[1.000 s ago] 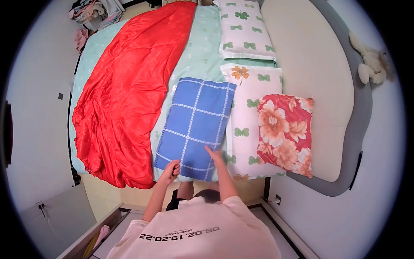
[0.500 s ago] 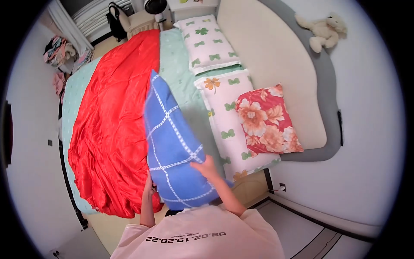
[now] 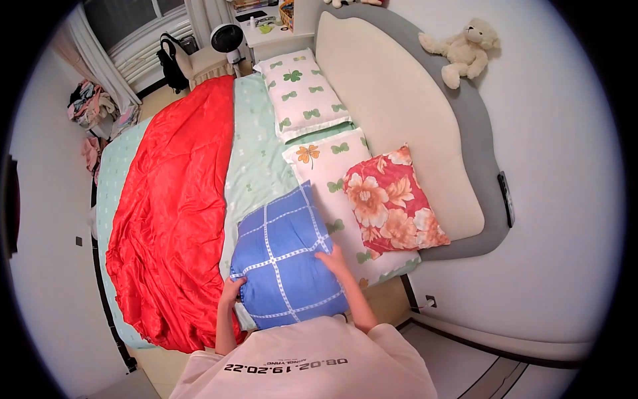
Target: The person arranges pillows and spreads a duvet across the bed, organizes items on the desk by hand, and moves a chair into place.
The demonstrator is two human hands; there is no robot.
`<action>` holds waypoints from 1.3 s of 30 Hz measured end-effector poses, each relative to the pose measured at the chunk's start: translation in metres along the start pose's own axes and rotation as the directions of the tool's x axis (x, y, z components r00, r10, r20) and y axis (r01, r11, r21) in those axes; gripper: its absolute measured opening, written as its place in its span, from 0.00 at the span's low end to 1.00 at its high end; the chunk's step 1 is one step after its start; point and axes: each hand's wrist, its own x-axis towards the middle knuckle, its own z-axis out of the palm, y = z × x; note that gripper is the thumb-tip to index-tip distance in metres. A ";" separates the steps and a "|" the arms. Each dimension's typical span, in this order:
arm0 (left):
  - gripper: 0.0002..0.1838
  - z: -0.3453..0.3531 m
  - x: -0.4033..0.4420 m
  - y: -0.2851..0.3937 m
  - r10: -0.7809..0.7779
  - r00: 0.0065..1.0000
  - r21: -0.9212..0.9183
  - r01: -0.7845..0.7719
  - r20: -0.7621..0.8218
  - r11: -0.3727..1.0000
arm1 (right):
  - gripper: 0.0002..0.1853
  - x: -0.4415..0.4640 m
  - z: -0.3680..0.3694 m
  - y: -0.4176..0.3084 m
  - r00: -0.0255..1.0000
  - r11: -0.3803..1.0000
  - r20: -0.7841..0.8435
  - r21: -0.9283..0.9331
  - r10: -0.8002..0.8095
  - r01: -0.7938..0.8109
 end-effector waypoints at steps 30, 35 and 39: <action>0.13 0.097 0.049 0.120 0.284 0.934 0.038 -0.283 -0.219 0.958 | 0.17 0.130 -0.077 -0.104 0.990 0.981 0.086 0.171 -0.111 0.095; 0.15 0.122 0.146 0.249 0.581 0.804 0.137 -0.566 -0.124 0.813 | 0.18 0.249 -0.096 -0.193 0.975 0.953 -0.012 0.209 -0.222 0.220; 0.20 0.141 0.289 0.354 0.903 0.427 0.253 -0.879 0.043 0.404 | 0.30 0.378 -0.116 -0.252 0.856 0.858 -0.106 0.039 -0.507 0.513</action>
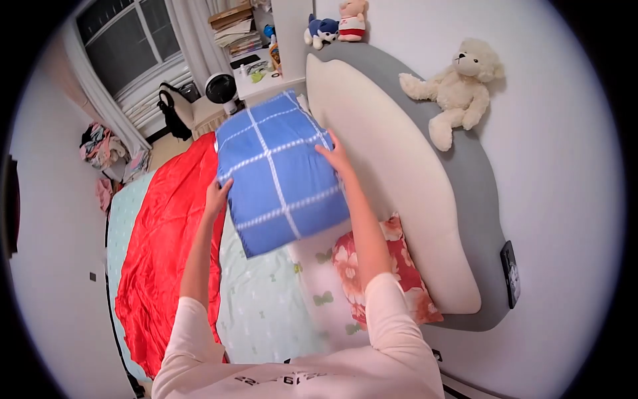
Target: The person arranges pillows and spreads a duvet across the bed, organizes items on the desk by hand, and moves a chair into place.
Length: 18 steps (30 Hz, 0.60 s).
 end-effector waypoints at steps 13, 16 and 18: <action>0.22 0.049 -0.097 -0.189 -0.699 0.714 0.686 0.494 0.030 0.534 | 0.43 -0.013 -0.026 0.212 0.675 0.545 0.078 -0.660 0.734 -0.516; 0.41 0.045 -0.148 -0.181 -0.735 0.676 0.778 0.487 -0.049 0.396 | 0.41 -0.023 -0.002 0.267 0.709 0.684 0.121 -0.417 0.694 -0.598; 0.58 0.041 -0.184 -0.204 -0.768 0.641 0.852 0.406 -0.007 0.331 | 0.41 -0.028 0.027 0.270 0.630 0.643 0.129 -0.110 0.766 -0.758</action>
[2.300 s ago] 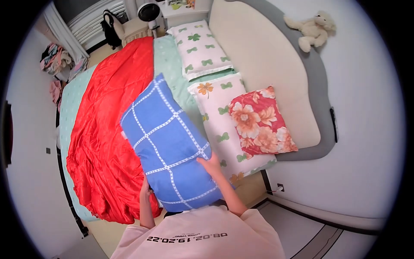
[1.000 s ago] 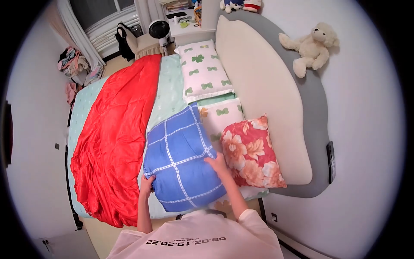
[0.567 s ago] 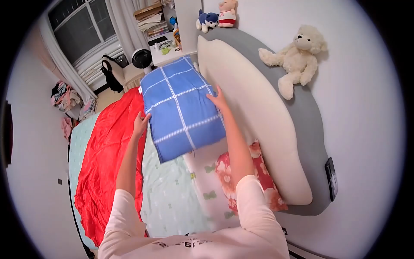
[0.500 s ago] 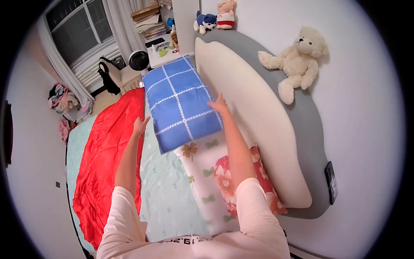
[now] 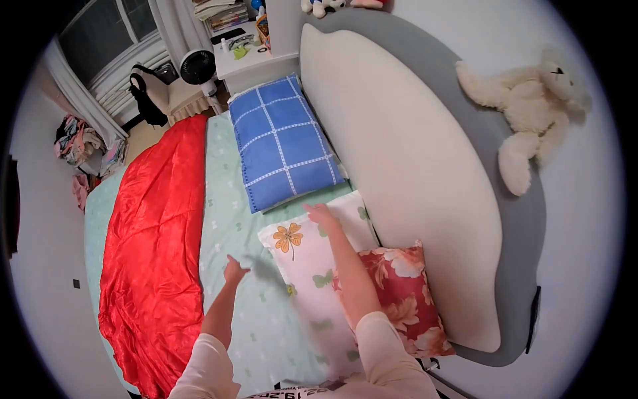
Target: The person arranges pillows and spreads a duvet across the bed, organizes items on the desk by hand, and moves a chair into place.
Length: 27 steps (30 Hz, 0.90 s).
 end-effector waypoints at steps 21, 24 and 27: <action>0.39 0.117 0.009 -0.006 -0.059 0.965 0.040 0.050 0.256 0.998 | 0.23 0.164 0.063 -0.114 0.936 0.442 0.082 0.893 -0.342 0.083; 0.38 0.106 0.003 0.001 -0.008 0.980 0.178 -0.028 0.199 0.984 | 0.27 0.133 0.068 -0.037 0.970 0.740 0.057 0.658 -0.237 0.142; 0.38 0.113 0.007 0.000 -0.035 0.978 0.255 -0.019 0.205 0.967 | 0.27 0.116 0.084 -0.019 0.991 0.805 0.079 0.592 -0.104 0.037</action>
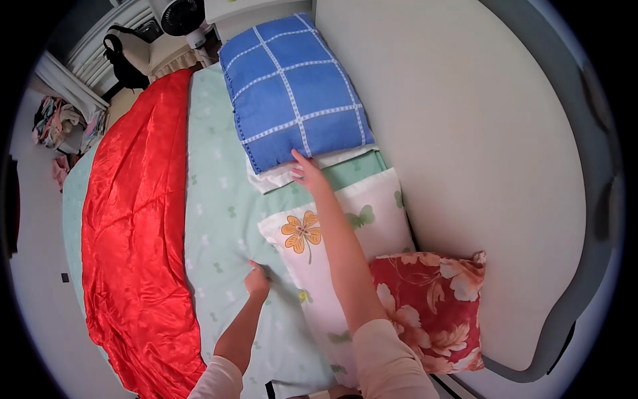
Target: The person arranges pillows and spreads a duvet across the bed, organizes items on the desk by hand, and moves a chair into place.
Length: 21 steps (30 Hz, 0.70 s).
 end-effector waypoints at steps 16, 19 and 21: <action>0.36 0.002 -0.003 -0.004 0.050 0.998 -0.083 -0.053 -0.044 0.995 | 0.21 0.010 0.005 0.018 0.998 0.986 -0.012 0.150 -0.069 0.071; 0.35 0.007 0.000 -0.009 0.119 0.987 -0.060 -0.126 -0.111 0.990 | 0.20 -0.035 -0.008 0.078 0.998 0.963 0.062 0.268 -0.020 0.003; 0.36 0.003 -0.002 -0.007 0.125 0.985 -0.087 -0.136 -0.122 0.987 | 0.18 -0.114 0.008 0.116 0.988 0.904 0.143 0.428 -0.063 -0.004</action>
